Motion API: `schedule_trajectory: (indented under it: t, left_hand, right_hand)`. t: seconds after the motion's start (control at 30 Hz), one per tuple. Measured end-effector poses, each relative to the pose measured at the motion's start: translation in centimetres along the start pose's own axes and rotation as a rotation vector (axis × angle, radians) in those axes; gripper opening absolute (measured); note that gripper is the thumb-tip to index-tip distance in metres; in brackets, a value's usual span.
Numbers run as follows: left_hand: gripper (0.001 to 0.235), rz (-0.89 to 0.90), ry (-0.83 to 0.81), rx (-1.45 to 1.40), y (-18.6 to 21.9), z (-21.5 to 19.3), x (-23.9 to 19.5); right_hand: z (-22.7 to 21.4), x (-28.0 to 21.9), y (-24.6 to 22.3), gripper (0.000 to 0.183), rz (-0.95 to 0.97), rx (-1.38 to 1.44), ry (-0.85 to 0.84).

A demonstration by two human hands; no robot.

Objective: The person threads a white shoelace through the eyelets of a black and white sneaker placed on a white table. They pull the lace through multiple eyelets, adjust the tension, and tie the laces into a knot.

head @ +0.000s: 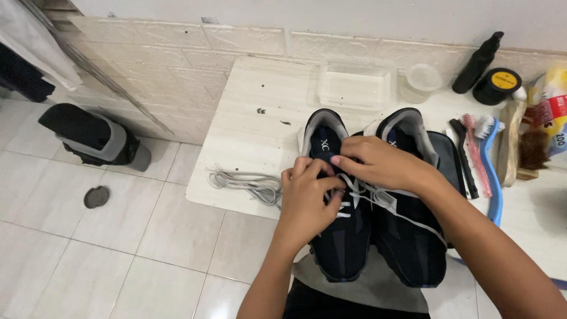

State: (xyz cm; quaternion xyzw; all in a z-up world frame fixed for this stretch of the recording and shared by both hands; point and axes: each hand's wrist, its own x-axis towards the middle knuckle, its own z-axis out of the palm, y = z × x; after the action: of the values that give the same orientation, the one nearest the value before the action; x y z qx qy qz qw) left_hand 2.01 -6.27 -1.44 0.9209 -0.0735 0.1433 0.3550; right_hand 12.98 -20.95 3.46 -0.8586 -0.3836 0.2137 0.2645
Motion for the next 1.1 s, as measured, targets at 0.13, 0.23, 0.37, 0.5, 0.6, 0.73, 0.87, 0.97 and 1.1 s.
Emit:
schedule_trajectory:
  t: [0.13,0.23,0.37,0.5,0.6,0.73,0.87,0.97,1.1]
  left_hand:
    - [0.005,0.035,-0.039,0.085,-0.1,0.6,0.1]
    - [0.007,0.019,-0.014,0.041,-0.6,1.2,0.1]
    - [0.011,-0.012,0.08,0.085,-1.1,2.7,0.3]
    - [0.008,-0.107,0.281,0.073,-0.7,2.6,0.6]
    - [0.009,-0.156,0.303,-0.026,0.5,1.0,0.9]
    - [0.018,-0.079,0.089,-0.253,2.4,-2.8,0.8]
    - [0.013,-0.004,-0.005,-0.234,0.4,-2.2,0.2]
    - [0.013,0.074,-0.053,-0.107,-0.3,-0.8,0.3]
    - [0.005,0.008,-0.093,0.066,-1.2,2.0,0.5]
  right_hand:
    - [0.0,-0.1,-0.3,0.042,-0.013,-0.039,-0.002]
    - [0.3,-0.1,0.3,0.045,-0.007,-0.035,0.004]
    - [0.3,-0.2,0.1,0.045,0.01,-0.034,-0.001]
    - [0.1,-0.2,0.0,0.045,0.001,-0.043,0.008]
    - [-0.1,-0.4,-0.2,0.045,0.006,-0.036,0.007]
    - [0.3,-0.4,0.3,0.046,0.0,-0.027,0.003]
    - [0.0,-0.3,-0.2,0.044,-0.018,-0.032,-0.004]
    - [-0.1,-0.4,-0.5,0.044,-0.008,-0.033,-0.003]
    - [-0.1,-0.6,-0.9,0.045,-0.006,-0.038,0.011]
